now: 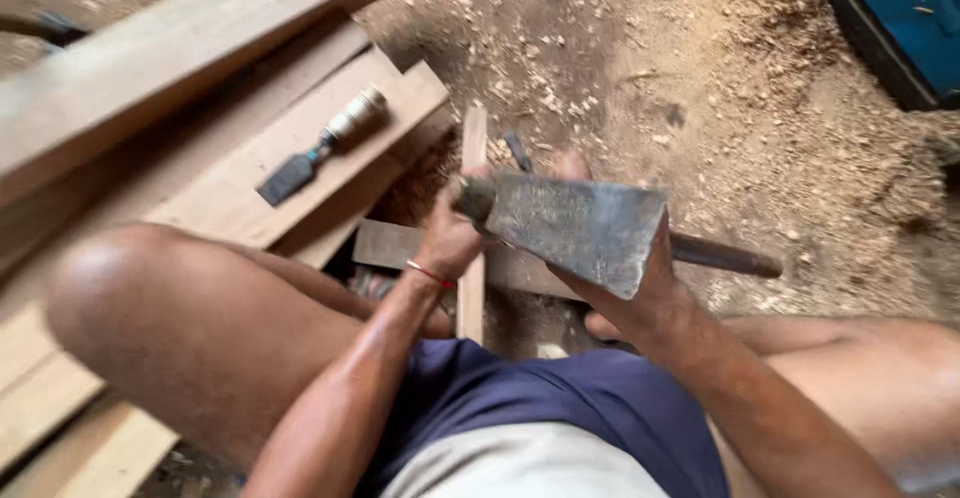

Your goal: The person carves a piece of wood using a small adze and a chisel, striking the chisel with the adze to remove wood shavings.

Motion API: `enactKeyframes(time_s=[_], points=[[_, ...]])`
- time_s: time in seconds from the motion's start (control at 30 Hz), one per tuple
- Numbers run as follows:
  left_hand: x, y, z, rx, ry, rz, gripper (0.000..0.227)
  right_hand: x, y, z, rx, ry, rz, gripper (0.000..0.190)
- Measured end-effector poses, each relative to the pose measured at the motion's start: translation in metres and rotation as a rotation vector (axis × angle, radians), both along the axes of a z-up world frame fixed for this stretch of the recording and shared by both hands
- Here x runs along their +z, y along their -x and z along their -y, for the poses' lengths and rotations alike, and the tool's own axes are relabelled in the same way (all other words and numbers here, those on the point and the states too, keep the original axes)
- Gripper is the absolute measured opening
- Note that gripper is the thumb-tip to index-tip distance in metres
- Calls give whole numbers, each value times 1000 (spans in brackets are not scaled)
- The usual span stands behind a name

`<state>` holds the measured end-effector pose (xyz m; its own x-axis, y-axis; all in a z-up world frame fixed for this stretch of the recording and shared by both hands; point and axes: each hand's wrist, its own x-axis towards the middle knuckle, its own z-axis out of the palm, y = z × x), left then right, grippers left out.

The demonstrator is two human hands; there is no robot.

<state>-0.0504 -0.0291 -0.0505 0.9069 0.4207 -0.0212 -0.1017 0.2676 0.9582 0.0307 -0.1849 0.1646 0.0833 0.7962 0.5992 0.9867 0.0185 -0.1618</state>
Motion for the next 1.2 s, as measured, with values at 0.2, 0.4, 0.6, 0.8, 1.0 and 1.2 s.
enactKeyframes(time_s=[0.2, 0.4, 0.6, 0.8, 1.0, 1.2], points=[[27, -2, 4, -43, 366, -54, 30, -41, -8, -11, -306, 401, -168, 11], [15, -4, -3, -55, 409, 82, 15, -75, -19, -20, -445, 771, -47, 26], [-8, -9, 2, -23, 315, 48, 26, -110, -18, -5, -343, 545, -62, 8], [-2, -25, 10, 6, 186, -76, 44, -91, -28, 5, -242, 244, -315, 20], [20, -21, 10, -87, 245, -35, 35, -79, -22, -10, -454, 644, -232, 19], [11, -30, 4, -57, 42, -86, 31, -76, -22, -3, -213, 196, -150, 13]])
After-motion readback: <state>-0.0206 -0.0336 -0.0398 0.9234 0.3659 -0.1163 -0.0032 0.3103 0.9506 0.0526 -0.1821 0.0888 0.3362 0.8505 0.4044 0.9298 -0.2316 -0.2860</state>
